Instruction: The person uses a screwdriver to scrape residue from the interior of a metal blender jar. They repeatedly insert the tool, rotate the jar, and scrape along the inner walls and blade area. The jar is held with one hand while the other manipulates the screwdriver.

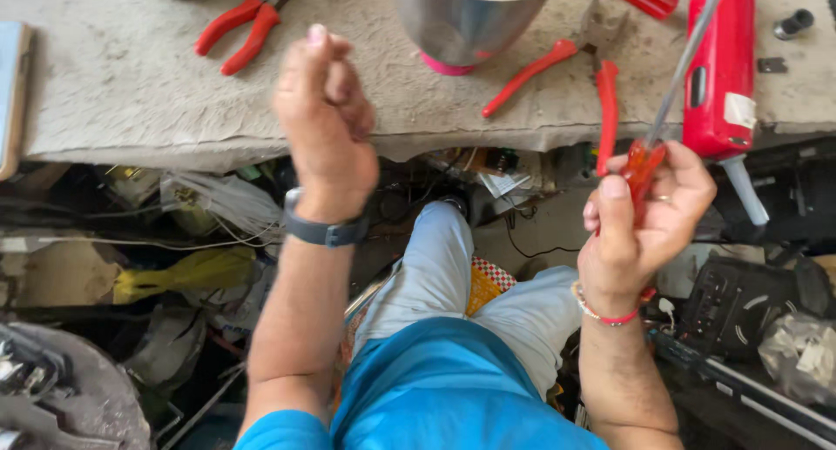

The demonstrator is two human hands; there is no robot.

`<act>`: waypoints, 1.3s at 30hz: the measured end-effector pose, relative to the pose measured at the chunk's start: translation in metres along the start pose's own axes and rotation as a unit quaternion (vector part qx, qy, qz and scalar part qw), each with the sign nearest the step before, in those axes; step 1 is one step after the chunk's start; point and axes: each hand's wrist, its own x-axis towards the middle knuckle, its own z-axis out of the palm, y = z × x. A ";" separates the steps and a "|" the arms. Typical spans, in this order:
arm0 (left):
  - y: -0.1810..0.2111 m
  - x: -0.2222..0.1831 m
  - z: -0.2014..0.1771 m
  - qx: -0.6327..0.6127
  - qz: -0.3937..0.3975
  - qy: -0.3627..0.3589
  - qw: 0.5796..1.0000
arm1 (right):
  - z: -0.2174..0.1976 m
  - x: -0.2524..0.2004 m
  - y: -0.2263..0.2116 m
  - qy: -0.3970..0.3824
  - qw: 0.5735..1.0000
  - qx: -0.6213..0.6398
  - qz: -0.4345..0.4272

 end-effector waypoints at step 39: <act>0.048 -0.058 0.011 0.142 0.080 -0.329 0.930 | 0.084 0.064 -0.074 -0.294 0.873 -0.243 -0.303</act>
